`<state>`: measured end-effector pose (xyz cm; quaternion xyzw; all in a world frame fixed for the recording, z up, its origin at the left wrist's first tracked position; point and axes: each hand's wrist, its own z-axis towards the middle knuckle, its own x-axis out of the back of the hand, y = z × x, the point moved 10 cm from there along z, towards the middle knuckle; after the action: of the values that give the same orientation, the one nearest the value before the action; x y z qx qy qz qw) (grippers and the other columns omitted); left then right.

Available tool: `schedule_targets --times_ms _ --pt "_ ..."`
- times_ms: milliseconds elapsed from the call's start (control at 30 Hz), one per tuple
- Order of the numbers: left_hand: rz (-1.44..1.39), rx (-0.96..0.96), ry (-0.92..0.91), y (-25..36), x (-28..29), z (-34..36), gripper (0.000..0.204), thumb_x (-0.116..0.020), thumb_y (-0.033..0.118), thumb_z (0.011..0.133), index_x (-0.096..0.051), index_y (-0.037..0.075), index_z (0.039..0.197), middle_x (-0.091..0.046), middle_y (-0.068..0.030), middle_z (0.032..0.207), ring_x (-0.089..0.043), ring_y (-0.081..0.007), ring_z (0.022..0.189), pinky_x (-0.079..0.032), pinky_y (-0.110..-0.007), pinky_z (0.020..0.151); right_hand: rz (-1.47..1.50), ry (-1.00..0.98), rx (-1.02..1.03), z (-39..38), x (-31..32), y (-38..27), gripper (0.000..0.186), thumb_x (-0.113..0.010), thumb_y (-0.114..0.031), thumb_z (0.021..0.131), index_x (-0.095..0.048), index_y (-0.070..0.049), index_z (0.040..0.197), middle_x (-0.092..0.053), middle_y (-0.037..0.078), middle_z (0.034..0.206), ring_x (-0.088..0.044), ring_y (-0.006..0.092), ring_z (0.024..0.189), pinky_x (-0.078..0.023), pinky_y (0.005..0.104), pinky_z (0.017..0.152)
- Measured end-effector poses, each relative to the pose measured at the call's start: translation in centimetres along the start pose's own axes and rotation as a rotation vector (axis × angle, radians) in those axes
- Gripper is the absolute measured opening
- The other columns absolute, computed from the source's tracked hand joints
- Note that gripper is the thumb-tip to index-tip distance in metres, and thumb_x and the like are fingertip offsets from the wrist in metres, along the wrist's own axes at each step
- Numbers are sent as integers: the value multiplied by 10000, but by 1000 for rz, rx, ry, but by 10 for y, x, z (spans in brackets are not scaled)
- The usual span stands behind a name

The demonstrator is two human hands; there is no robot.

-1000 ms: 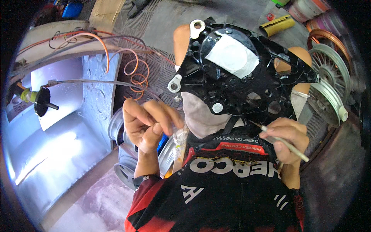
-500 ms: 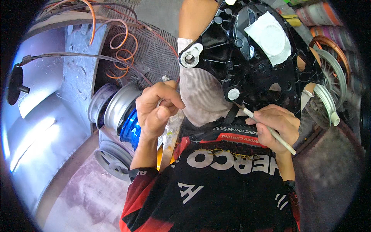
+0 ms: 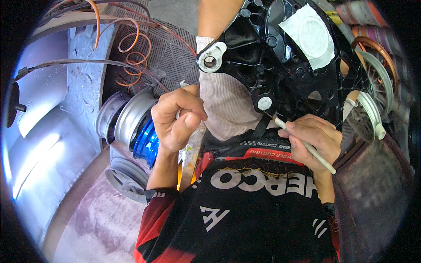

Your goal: The person sits on the floor and uses a heat gun on a black mechanical part. They then apply masking tape to specific areas, use a small brush to apply a white substance, and scrape the surface with a metal tool.

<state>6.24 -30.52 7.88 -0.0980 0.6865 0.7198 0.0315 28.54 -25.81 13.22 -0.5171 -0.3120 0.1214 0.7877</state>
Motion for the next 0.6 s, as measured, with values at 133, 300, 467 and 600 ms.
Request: schedule_targets --times_ms 133,300,467,600 --pt "20 -46 19 3 4 3 309 -653 289 881 -604 8 763 -585 -51 636 -432 -112 553 -312 -277 502 -2 -1 -10 1 0 -1 168 -648 12 786 -664 40 951 -705 171 737 -714 266 654 -587 374 631" --pt "33 -34 15 1 6 2 302 -657 280 879 -596 11 758 -588 -55 638 -430 -114 556 -315 -277 505 10 12 2 1 2 -1 168 -638 10 787 -662 44 950 -703 172 736 -711 266 649 -586 372 628" --pt "17 -36 16 0 5 3 293 -656 270 877 -595 12 752 -586 -57 633 -425 -112 552 -314 -276 503 10 15 10 1 2 -1 165 -633 10 785 -660 40 946 -696 170 737 -708 260 654 -582 364 624" --pt "27 -28 19 -1 8 3 293 -659 270 875 -595 13 750 -586 -59 631 -426 -110 552 -311 -272 501 1 1 -8 2 2 -1 168 -631 14 782 -661 32 946 -690 163 742 -698 252 652 -576 359 618"
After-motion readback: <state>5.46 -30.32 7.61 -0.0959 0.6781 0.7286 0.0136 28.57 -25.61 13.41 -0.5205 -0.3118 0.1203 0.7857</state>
